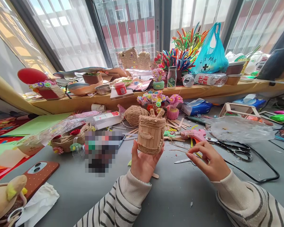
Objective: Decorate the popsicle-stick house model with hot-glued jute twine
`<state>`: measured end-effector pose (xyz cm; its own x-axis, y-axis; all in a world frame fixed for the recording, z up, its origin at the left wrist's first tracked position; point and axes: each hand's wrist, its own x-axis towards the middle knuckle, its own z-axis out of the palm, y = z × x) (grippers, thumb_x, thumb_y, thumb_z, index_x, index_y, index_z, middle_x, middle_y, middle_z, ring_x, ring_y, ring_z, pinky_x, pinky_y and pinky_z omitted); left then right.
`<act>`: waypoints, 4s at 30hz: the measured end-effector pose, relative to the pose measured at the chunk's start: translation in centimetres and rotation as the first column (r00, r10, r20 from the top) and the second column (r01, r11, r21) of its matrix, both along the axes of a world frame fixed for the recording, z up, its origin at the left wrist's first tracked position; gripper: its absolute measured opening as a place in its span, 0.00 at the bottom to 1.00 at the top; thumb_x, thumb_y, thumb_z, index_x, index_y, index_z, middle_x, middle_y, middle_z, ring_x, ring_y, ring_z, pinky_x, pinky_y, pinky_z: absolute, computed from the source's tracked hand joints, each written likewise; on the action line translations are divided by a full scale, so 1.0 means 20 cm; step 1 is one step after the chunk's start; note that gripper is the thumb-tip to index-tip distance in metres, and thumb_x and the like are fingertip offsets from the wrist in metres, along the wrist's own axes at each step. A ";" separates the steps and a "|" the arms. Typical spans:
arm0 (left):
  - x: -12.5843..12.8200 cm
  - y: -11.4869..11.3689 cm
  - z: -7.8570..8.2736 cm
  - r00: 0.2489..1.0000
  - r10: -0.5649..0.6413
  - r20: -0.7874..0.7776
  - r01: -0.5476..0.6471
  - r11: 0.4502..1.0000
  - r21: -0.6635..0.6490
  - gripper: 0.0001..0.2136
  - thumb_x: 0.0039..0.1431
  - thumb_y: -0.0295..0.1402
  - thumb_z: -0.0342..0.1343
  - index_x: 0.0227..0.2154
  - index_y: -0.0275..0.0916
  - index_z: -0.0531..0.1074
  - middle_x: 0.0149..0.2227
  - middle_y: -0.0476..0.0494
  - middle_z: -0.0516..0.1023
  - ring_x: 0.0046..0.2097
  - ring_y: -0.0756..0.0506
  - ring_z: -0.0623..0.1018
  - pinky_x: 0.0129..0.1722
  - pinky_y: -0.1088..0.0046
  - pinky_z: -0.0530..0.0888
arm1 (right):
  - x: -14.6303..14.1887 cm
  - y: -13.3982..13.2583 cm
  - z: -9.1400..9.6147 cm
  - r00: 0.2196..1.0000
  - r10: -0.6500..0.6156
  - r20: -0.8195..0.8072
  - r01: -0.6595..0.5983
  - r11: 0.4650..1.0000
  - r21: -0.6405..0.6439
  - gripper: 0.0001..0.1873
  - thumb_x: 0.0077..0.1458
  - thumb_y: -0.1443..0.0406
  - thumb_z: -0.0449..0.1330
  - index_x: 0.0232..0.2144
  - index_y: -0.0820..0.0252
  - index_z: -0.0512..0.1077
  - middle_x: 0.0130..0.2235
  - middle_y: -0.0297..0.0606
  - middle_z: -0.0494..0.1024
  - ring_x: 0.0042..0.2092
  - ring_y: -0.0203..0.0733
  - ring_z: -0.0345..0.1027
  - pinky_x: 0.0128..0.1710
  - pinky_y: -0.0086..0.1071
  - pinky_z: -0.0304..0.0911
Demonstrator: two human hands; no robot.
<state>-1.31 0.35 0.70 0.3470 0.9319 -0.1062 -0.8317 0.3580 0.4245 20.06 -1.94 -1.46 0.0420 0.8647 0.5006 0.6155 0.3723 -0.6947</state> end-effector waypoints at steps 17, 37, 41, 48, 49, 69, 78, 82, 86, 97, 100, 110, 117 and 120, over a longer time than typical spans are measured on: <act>-0.05 0.01 -0.07 0.960 -0.274 0.061 0.270 0.960 0.072 0.26 0.44 0.47 0.61 0.41 0.29 0.73 0.34 0.39 0.81 0.32 0.48 0.80 0.31 0.80 0.76 | -0.05 -0.01 -0.08 0.954 0.247 0.171 -0.243 0.969 -0.042 0.07 0.52 0.64 0.55 0.26 0.57 0.71 0.32 0.39 0.69 0.33 0.39 0.64 0.29 0.33 0.62; -0.06 -0.03 -0.05 0.917 -0.389 0.093 0.366 0.910 0.197 0.11 0.51 0.32 0.56 0.37 0.33 0.71 0.28 0.46 0.75 0.23 0.55 0.73 0.19 0.87 0.68 | -0.05 -0.01 -0.08 0.960 0.225 0.165 -0.215 0.974 -0.075 0.09 0.53 0.61 0.55 0.25 0.57 0.72 0.30 0.39 0.71 0.29 0.37 0.62 0.24 0.31 0.58; -0.05 -0.03 -0.02 0.930 -0.358 0.080 0.347 0.929 0.127 0.16 0.53 0.38 0.55 0.41 0.33 0.71 0.36 0.41 0.78 0.35 0.51 0.78 0.32 0.84 0.74 | -0.05 -0.02 -0.08 0.955 0.228 0.188 -0.213 0.972 -0.099 0.10 0.54 0.61 0.54 0.25 0.57 0.70 0.24 0.34 0.72 0.23 0.34 0.56 0.23 0.31 0.55; -0.04 -0.02 -0.01 0.961 -0.271 0.057 0.260 0.954 0.151 0.37 0.54 0.56 0.44 0.61 0.38 0.51 0.49 0.39 0.75 0.50 0.43 0.74 0.52 0.71 0.66 | -0.06 -0.02 -0.09 0.934 0.266 0.238 -0.246 0.963 -0.113 0.16 0.57 0.56 0.50 0.25 0.57 0.70 0.23 0.35 0.72 0.23 0.34 0.57 0.25 0.31 0.57; -0.04 -0.02 -0.02 0.966 -0.253 0.049 0.241 0.955 0.171 0.37 0.55 0.56 0.43 0.62 0.40 0.46 0.51 0.39 0.74 0.51 0.42 0.74 0.54 0.68 0.64 | -0.06 -0.02 -0.09 0.931 0.273 0.243 -0.251 0.961 -0.118 0.17 0.58 0.55 0.49 0.25 0.57 0.70 0.23 0.35 0.72 0.23 0.34 0.57 0.25 0.31 0.57; 0.00 -0.05 -0.01 0.991 -0.078 -0.107 0.105 0.956 0.274 0.28 0.48 0.46 0.60 0.52 0.41 0.68 0.53 0.39 0.72 0.57 0.37 0.68 0.59 0.59 0.59 | -0.07 -0.03 -0.08 0.893 0.339 0.297 -0.302 0.939 -0.163 0.14 0.58 0.59 0.50 0.25 0.58 0.70 0.23 0.35 0.71 0.24 0.34 0.58 0.26 0.30 0.57; -0.01 -0.04 -0.02 0.939 -0.342 0.016 0.328 0.911 0.251 0.24 0.51 0.49 0.56 0.48 0.40 0.71 0.50 0.45 0.76 0.49 0.43 0.76 0.45 0.76 0.72 | -0.06 -0.03 -0.07 0.881 0.363 0.303 -0.310 0.928 -0.208 0.13 0.58 0.60 0.50 0.27 0.60 0.70 0.25 0.36 0.72 0.26 0.34 0.58 0.27 0.29 0.57; -0.02 -0.03 -0.02 0.927 -0.375 0.009 0.365 0.908 0.206 0.26 0.49 0.51 0.57 0.46 0.37 0.72 0.44 0.43 0.79 0.45 0.43 0.79 0.42 0.78 0.73 | -0.06 -0.03 -0.06 0.875 0.367 0.315 -0.309 0.925 -0.219 0.11 0.57 0.62 0.51 0.27 0.60 0.70 0.25 0.36 0.72 0.26 0.34 0.58 0.28 0.29 0.57; -0.01 -0.03 -0.02 0.929 -0.369 0.015 0.363 0.920 0.150 0.29 0.46 0.52 0.58 0.46 0.35 0.72 0.42 0.42 0.80 0.41 0.43 0.80 0.40 0.76 0.75 | -0.06 -0.03 -0.06 0.874 0.367 0.320 -0.310 0.926 -0.215 0.10 0.56 0.63 0.51 0.27 0.59 0.70 0.24 0.36 0.71 0.26 0.34 0.58 0.28 0.28 0.57; 0.00 -0.04 0.00 0.953 -0.303 -0.001 0.298 0.934 0.198 0.25 0.47 0.48 0.60 0.46 0.38 0.73 0.46 0.44 0.78 0.45 0.44 0.78 0.44 0.76 0.73 | -0.06 -0.03 -0.07 0.870 0.374 0.320 -0.312 0.922 -0.229 0.11 0.56 0.62 0.51 0.27 0.59 0.70 0.25 0.36 0.71 0.26 0.34 0.58 0.28 0.28 0.58; 0.00 -0.04 -0.01 0.964 -0.266 -0.018 0.263 0.940 0.218 0.24 0.48 0.47 0.60 0.47 0.39 0.72 0.47 0.43 0.77 0.47 0.44 0.77 0.48 0.74 0.71 | -0.06 -0.03 -0.06 0.870 0.376 0.319 -0.310 0.920 -0.238 0.10 0.56 0.63 0.51 0.27 0.60 0.70 0.25 0.36 0.71 0.26 0.34 0.58 0.28 0.28 0.57; -0.01 -0.03 -0.08 0.975 -0.173 -0.136 0.205 0.938 0.278 0.28 0.54 0.42 0.56 0.57 0.41 0.60 0.54 0.40 0.71 0.55 0.39 0.70 0.56 0.64 0.64 | -0.06 -0.03 -0.05 0.851 0.417 0.319 -0.336 0.899 -0.279 0.10 0.56 0.62 0.52 0.27 0.59 0.70 0.25 0.35 0.72 0.24 0.32 0.56 0.26 0.27 0.55; 0.00 -0.04 -0.05 0.971 -0.230 -0.059 0.237 0.934 0.266 0.19 0.52 0.40 0.60 0.46 0.38 0.72 0.48 0.43 0.76 0.50 0.41 0.75 0.51 0.69 0.68 | -0.05 -0.02 -0.06 0.823 0.454 0.341 -0.361 0.882 -0.303 0.09 0.55 0.63 0.52 0.27 0.59 0.70 0.26 0.36 0.72 0.26 0.33 0.58 0.27 0.27 0.57; 0.00 -0.05 -0.04 0.974 -0.220 -0.055 0.227 0.945 0.237 0.22 0.49 0.42 0.61 0.46 0.38 0.72 0.47 0.42 0.77 0.49 0.41 0.75 0.51 0.68 0.67 | -0.05 -0.02 -0.06 0.816 0.461 0.349 -0.365 0.878 -0.309 0.10 0.55 0.63 0.52 0.27 0.59 0.70 0.26 0.36 0.72 0.25 0.33 0.57 0.26 0.28 0.57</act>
<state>-1.28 -0.58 -0.02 0.5496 0.8296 0.0989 -0.7287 0.4181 0.5424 19.00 -2.35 -2.73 -0.5060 0.8412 0.1905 0.6782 0.5245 -0.5146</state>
